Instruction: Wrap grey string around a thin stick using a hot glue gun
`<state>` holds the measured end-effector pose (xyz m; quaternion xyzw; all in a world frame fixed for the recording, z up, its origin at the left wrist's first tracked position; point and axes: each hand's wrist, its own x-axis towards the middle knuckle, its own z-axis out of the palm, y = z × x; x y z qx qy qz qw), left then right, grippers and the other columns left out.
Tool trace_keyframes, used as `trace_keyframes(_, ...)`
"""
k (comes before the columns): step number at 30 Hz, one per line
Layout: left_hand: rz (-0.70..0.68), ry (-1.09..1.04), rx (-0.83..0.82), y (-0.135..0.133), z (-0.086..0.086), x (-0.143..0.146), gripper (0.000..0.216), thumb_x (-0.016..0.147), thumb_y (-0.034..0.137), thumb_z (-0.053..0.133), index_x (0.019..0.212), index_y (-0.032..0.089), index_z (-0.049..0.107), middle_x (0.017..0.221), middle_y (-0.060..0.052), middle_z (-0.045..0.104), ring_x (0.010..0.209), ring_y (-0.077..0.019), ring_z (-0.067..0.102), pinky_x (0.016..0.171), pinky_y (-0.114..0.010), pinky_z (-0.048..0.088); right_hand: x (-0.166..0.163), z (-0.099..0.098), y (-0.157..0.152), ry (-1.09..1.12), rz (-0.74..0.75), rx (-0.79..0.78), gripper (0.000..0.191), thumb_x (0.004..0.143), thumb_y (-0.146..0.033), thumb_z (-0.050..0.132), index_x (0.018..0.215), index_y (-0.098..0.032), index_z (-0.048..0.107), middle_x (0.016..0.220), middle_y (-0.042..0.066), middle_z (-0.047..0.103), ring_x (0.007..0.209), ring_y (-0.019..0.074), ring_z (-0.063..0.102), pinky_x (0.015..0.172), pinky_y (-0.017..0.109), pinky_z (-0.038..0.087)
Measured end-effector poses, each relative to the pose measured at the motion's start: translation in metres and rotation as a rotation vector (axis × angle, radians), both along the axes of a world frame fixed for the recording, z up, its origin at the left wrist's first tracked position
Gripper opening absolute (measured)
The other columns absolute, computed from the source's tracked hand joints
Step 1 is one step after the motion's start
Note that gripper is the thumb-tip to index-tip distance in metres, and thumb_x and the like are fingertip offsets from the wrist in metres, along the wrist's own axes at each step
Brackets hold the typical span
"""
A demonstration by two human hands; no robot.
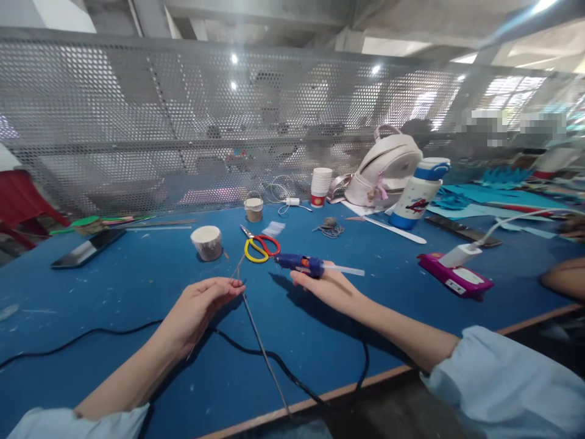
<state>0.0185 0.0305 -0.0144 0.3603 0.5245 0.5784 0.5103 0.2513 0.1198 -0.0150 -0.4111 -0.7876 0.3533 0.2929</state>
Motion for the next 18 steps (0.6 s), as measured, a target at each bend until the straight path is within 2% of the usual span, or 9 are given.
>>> trace_keyframes(4,-0.010,-0.006,-0.009,-0.004,0.004,0.002,0.013,0.062,0.025,0.073,0.062,0.013,0.071,0.092,-0.012,0.072,0.098,-0.0255,0.065,0.097,-0.034,0.043,0.002,-0.011,0.020,-0.098,-0.017,0.035,0.028,0.080,-0.044,0.053,0.083,-0.019,0.067,0.072,0.001,0.062,0.070,0.0161,0.055,0.065,0.027,0.041)
trace_keyframes(8,-0.015,-0.003,-0.010,-0.007,0.006,0.001,0.013,0.063,0.026,0.073,0.062,0.014,0.071,0.093,-0.012,0.073,0.097,-0.0256,0.065,0.097,-0.034,0.044,0.013,-0.010,0.019,-0.220,-0.037,0.083,0.032,0.080,-0.047,0.054,0.089,-0.018,0.065,0.084,0.005,0.064,0.081,0.0194,0.056,0.072,0.030,0.041)
trace_keyframes(10,-0.015,-0.002,-0.013,-0.008,0.006,0.001,0.012,0.063,0.027,0.073,0.062,0.015,0.072,0.094,-0.012,0.072,0.098,-0.0254,0.065,0.097,-0.034,0.044,0.027,-0.005,0.009,-0.311,-0.138,0.158,0.037,0.076,-0.050,0.058,0.090,-0.017,0.061,0.086,0.007,0.062,0.078,0.0201,0.055,0.069,0.031,0.041)
trace_keyframes(13,-0.026,-0.011,-0.015,-0.010,0.006,0.001,0.013,0.065,0.028,0.073,0.062,0.015,0.072,0.095,-0.011,0.072,0.099,-0.0251,0.065,0.097,-0.033,0.043,0.048,0.006,-0.016,-0.361,-0.325,0.293,0.031,0.074,-0.048,0.061,0.082,-0.018,0.054,0.074,0.003,0.058,0.064,0.0164,0.050,0.060,0.028,0.036)
trace_keyframes(15,-0.052,-0.017,-0.005,-0.011,0.007,0.003,0.015,0.066,0.029,0.072,0.062,0.014,0.072,0.094,-0.011,0.072,0.100,-0.0252,0.064,0.097,-0.033,0.043,0.052,0.014,-0.035,-0.280,-0.244,0.256,0.024,0.080,-0.042,0.054,0.073,-0.019,0.050,0.064,0.000,0.053,0.058,0.0133,0.047,0.056,0.026,0.035)
trace_keyframes(18,-0.085,-0.014,-0.006,-0.014,0.009,0.008,0.016,0.066,0.029,0.072,0.064,0.014,0.073,0.095,-0.012,0.072,0.100,-0.0254,0.064,0.096,-0.033,0.044,0.030,0.021,-0.051,-0.102,0.013,0.049,0.017,0.081,-0.034,0.055,0.074,-0.019,0.054,0.064,-0.001,0.055,0.058,0.0112,0.049,0.055,0.023,0.038)
